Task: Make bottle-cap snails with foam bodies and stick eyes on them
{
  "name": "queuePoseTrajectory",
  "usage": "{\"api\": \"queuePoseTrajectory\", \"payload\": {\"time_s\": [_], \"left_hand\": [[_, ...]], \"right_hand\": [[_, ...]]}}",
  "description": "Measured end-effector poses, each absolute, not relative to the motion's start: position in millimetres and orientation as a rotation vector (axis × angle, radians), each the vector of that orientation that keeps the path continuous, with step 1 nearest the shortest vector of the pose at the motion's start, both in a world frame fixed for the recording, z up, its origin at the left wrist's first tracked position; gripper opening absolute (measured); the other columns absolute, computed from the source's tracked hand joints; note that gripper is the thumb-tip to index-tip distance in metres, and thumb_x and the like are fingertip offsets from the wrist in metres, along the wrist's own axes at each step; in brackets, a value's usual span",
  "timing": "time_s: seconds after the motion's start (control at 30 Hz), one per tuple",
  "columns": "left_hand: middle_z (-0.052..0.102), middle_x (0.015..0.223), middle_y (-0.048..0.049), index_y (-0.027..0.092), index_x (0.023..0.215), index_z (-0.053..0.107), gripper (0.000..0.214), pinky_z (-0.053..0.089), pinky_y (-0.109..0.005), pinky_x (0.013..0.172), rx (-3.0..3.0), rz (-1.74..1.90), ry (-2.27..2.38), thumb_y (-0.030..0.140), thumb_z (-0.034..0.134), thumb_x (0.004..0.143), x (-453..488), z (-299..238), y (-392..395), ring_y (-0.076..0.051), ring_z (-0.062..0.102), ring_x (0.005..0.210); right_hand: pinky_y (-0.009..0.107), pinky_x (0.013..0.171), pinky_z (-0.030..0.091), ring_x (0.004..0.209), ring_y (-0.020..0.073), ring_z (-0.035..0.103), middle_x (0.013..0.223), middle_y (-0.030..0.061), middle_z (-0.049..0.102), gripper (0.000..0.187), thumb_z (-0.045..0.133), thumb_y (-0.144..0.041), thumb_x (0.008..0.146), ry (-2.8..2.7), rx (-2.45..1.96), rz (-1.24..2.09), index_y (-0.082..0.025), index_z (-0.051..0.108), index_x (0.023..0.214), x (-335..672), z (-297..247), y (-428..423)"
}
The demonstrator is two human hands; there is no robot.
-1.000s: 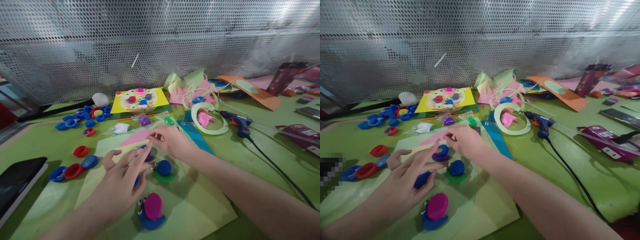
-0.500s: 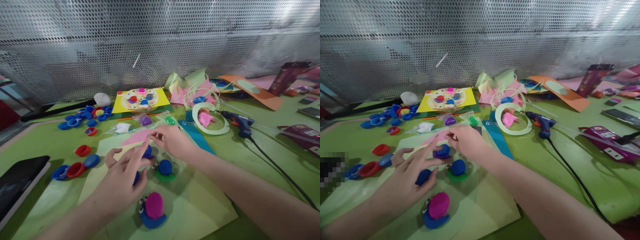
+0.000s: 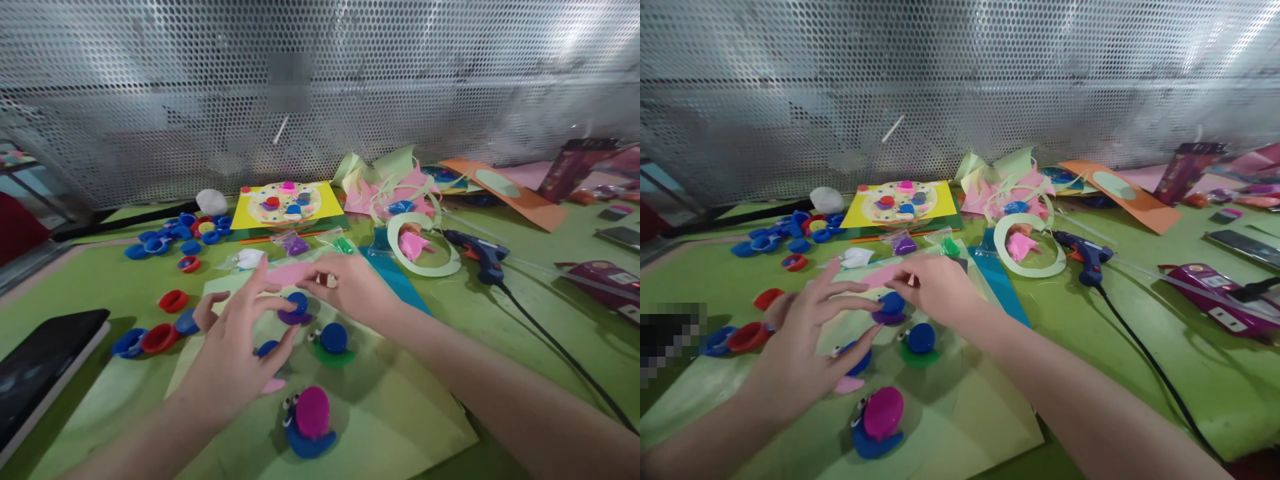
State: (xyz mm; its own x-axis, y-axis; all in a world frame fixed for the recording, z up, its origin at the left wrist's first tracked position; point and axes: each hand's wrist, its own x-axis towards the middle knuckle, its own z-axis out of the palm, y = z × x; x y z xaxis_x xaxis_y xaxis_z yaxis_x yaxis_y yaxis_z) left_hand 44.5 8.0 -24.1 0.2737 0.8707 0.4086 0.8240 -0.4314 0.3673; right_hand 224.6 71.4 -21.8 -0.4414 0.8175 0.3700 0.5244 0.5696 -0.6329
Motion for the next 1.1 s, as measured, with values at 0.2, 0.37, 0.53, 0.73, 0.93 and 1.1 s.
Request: {"api": "queuePoseTrajectory", "payload": {"time_s": [0.2, 0.37, 0.53, 0.73, 0.93, 1.1], "left_hand": [[0.067, 0.085, -0.0002, 0.024, 0.089, 0.052, 0.010, 0.027, -0.052, 0.097, 2.456, 1.012, 1.680, 0.026, 0.058, 0.081, 40.6, -21.4, 14.1, -0.026, 0.059, 0.101], [0.068, 0.081, 0.0004, 0.026, 0.105, 0.051, 0.022, 0.034, -0.048, 0.090, 2.448, 1.020, 1.633, 0.028, 0.055, 0.083, 37.5, -20.3, 14.3, -0.027, 0.059, 0.101], [0.071, 0.088, 0.0011, 0.029, 0.115, 0.049, 0.032, 0.033, -0.047, 0.090, 2.423, 0.999, 1.685, 0.030, 0.056, 0.084, 37.5, -21.1, 13.8, -0.026, 0.060, 0.100], [0.074, 0.086, 0.0033, 0.033, 0.138, 0.024, 0.066, 0.032, -0.045, 0.089, 2.444, 1.051, 1.740, 0.031, 0.059, 0.083, 37.8, -22.4, 13.8, -0.025, 0.061, 0.098], [0.075, 0.081, 0.0050, 0.035, 0.139, 0.020, 0.070, 0.033, -0.045, 0.089, 2.475, 1.088, 1.726, 0.026, 0.060, 0.083, 36.1, -22.9, 13.3, -0.024, 0.062, 0.098], [0.076, 0.080, 0.0052, 0.032, 0.135, 0.029, 0.060, 0.032, -0.045, 0.088, 2.411, 1.046, 1.634, 0.026, 0.059, 0.083, 41.3, -21.9, 13.0, -0.024, 0.061, 0.100]], "right_hand": [[0.026, 0.067, 0.042, 0.069, 0.0142, 0.060, 0.075, 0.0034, 0.071, 0.012, 0.058, -0.015, 0.081, -2.366, -0.839, 0.516, -0.016, 0.069, 0.076, 219.0, -18.5, 59.4], [0.029, 0.072, 0.043, 0.076, 0.0167, 0.062, 0.080, 0.0052, 0.071, 0.016, 0.055, -0.017, 0.082, -2.416, -0.790, 0.454, -0.016, 0.067, 0.072, 218.2, -18.6, 56.9], [0.028, 0.069, 0.043, 0.073, 0.0153, 0.061, 0.076, 0.0048, 0.069, 0.019, 0.051, -0.015, 0.083, -2.414, -0.750, 0.479, -0.016, 0.064, 0.070, 219.3, -18.7, 56.7], [0.025, 0.063, 0.041, 0.062, 0.0119, 0.053, 0.066, 0.0021, 0.063, 0.031, 0.044, -0.017, 0.088, -2.388, -0.785, 0.548, -0.017, 0.056, 0.059, 218.8, -19.9, 55.8], [0.024, 0.058, 0.040, 0.058, 0.0113, 0.054, 0.060, 0.0001, 0.061, 0.032, 0.046, -0.020, 0.087, -2.307, -0.916, 0.604, -0.018, 0.055, 0.056, 218.6, -17.7, 56.2], [0.024, 0.061, 0.041, 0.066, 0.0132, 0.060, 0.071, 0.0032, 0.067, 0.033, 0.041, -0.023, 0.090, -2.164, -1.046, 0.553, -0.017, 0.060, 0.064, 224.9, -21.6, 67.8]]}}
